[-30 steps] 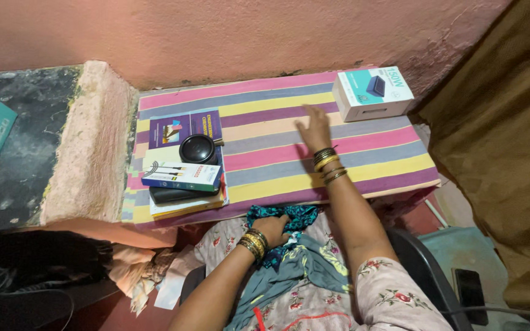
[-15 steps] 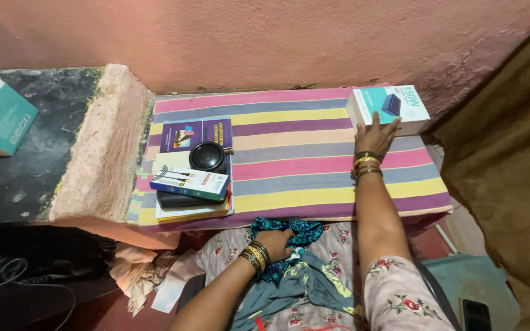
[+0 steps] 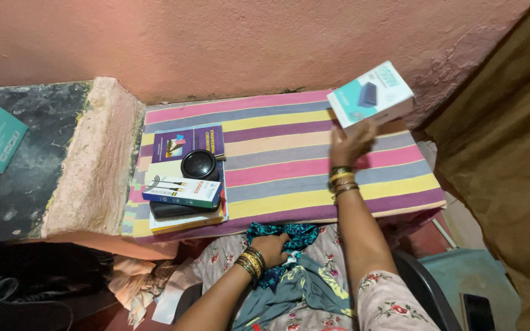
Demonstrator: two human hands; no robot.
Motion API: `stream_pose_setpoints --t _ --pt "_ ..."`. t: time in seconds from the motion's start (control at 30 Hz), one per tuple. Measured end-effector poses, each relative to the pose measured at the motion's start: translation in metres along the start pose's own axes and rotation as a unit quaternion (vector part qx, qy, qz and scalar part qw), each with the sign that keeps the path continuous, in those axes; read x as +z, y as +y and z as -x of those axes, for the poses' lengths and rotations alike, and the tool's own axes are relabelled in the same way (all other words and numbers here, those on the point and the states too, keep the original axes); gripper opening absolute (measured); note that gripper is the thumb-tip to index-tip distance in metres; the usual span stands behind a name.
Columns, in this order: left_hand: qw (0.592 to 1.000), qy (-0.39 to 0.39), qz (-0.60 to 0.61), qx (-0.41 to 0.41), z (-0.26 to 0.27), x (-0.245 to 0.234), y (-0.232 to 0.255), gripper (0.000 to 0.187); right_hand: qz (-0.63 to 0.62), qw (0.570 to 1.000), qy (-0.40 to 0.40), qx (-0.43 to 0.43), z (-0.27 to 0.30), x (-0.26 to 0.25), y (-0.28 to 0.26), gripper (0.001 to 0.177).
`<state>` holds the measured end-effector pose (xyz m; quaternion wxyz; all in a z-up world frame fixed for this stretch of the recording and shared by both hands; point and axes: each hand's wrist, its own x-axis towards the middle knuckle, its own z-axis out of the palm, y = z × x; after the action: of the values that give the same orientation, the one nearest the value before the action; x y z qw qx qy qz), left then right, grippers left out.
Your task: The person sits on the floor and organizes various items on a striped mat. They move books, boxes, a black case, and a small container, then wipe the mat with a blue cloth and rearrange the items into neat stacks.
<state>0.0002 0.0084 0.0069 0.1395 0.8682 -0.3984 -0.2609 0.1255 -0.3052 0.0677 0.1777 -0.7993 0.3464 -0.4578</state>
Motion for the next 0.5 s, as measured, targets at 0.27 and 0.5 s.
stream_pose_setpoints --t 0.27,0.5 --pt "1.0 -0.004 0.011 -0.007 0.002 -0.003 0.003 0.052 -0.052 0.929 -0.134 0.34 -0.075 0.052 0.067 0.12" --pt "1.0 -0.005 0.001 -0.005 0.0 -0.001 0.002 0.052 -0.031 0.959 -0.125 0.254 -0.063 0.066 0.063 0.121"
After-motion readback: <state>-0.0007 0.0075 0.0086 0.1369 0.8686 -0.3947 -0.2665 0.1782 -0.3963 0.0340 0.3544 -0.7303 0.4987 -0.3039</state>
